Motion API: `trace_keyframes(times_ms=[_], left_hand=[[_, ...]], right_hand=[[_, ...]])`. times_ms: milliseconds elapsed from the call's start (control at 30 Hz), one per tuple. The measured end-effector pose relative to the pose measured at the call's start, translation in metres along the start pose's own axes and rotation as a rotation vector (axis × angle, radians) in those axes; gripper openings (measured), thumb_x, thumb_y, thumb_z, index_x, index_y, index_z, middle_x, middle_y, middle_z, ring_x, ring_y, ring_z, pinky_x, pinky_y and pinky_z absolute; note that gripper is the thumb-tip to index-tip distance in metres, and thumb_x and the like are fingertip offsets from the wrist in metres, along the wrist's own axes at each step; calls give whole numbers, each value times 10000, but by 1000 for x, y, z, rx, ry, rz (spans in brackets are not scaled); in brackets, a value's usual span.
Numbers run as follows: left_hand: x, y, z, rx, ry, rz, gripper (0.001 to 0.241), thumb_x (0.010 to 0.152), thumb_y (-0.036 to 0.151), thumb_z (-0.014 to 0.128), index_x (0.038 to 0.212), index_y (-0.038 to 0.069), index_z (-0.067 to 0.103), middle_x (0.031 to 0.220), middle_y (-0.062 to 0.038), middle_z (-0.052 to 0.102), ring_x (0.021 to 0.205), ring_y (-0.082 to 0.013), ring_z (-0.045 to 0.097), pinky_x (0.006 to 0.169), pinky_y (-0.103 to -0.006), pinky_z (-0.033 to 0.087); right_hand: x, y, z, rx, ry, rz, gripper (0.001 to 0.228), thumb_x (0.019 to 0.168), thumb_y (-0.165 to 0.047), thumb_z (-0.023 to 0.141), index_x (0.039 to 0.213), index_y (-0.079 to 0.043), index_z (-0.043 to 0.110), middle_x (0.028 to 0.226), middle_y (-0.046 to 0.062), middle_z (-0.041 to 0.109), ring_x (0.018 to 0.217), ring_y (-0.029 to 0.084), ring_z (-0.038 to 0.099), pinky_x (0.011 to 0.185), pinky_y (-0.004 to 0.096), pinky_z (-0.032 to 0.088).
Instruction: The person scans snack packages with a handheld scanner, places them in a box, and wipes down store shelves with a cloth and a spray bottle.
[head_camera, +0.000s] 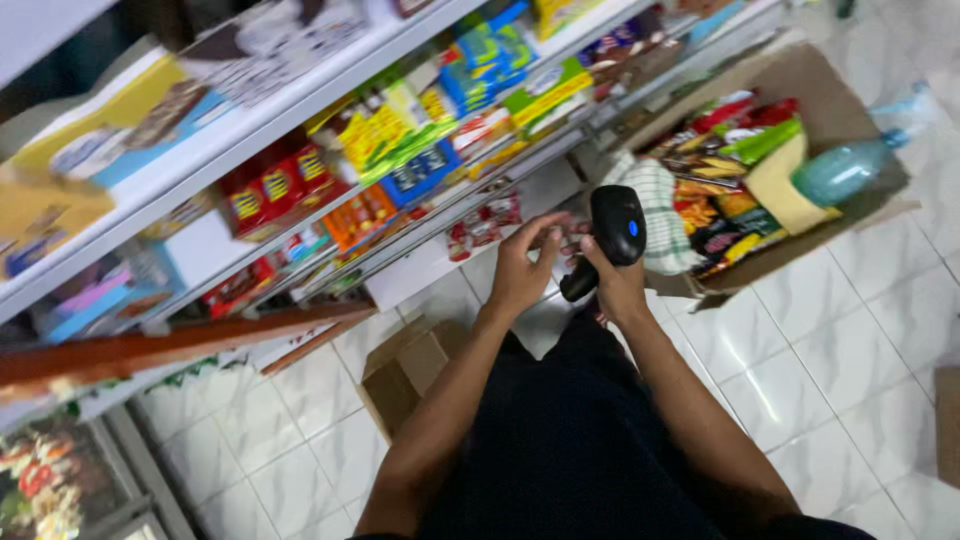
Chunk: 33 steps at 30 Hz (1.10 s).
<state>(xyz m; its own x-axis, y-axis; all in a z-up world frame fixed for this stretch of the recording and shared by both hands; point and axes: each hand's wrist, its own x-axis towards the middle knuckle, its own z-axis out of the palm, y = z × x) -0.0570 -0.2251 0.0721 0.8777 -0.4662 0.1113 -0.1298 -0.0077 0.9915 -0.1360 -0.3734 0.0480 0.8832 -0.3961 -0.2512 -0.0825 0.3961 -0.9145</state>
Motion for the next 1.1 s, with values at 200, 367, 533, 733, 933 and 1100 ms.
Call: trace_keyframes(times_ms=[200,367,533,733,933,1100], left_hand=[[50,-13,96,155,-243,47,253,1023,152,611,1249,53,664,1206,-131,725,1060,-258,727,884,-353,578],[81,-41,168,321,-384,105,263,965,138,636,1215,59,650,1194,-159,698,1155,-358,652,1002,-433,507],[121,-79,229,517,-449,136,286,892,118,677,1176,79,675,1183,-151,698,1147,-366,626,979,-456,503],[183,-129,276,663,-450,203,500,857,59,697,1348,94,609,1364,-136,621,1297,-342,553,1095,-445,454],[202,-161,299,886,-555,165,661,702,113,780,1339,104,603,1378,-150,570,1334,-341,443,1122,-639,266],[205,-172,299,1025,-635,149,446,866,88,698,1310,121,671,1308,-133,595,1314,-350,483,1189,-534,333]], right_hand=[[5,-34,-94,89,207,-70,276,979,-91,708,1214,13,604,1123,94,694,957,189,694,802,349,584],[13,-47,-169,193,342,59,303,958,-95,687,1242,-25,608,1098,137,717,858,225,708,735,368,587],[34,-51,-224,212,386,178,275,977,-116,678,1215,6,618,1107,146,721,869,242,707,740,384,601],[74,-49,-266,234,323,282,278,963,-176,663,1168,9,639,1097,153,740,869,251,719,735,383,612],[100,-47,-292,188,281,370,283,961,-186,689,1151,21,660,1094,147,738,858,231,711,725,377,601],[111,-53,-303,186,300,421,295,944,-185,686,1150,25,663,1069,133,742,834,214,717,705,367,602]])
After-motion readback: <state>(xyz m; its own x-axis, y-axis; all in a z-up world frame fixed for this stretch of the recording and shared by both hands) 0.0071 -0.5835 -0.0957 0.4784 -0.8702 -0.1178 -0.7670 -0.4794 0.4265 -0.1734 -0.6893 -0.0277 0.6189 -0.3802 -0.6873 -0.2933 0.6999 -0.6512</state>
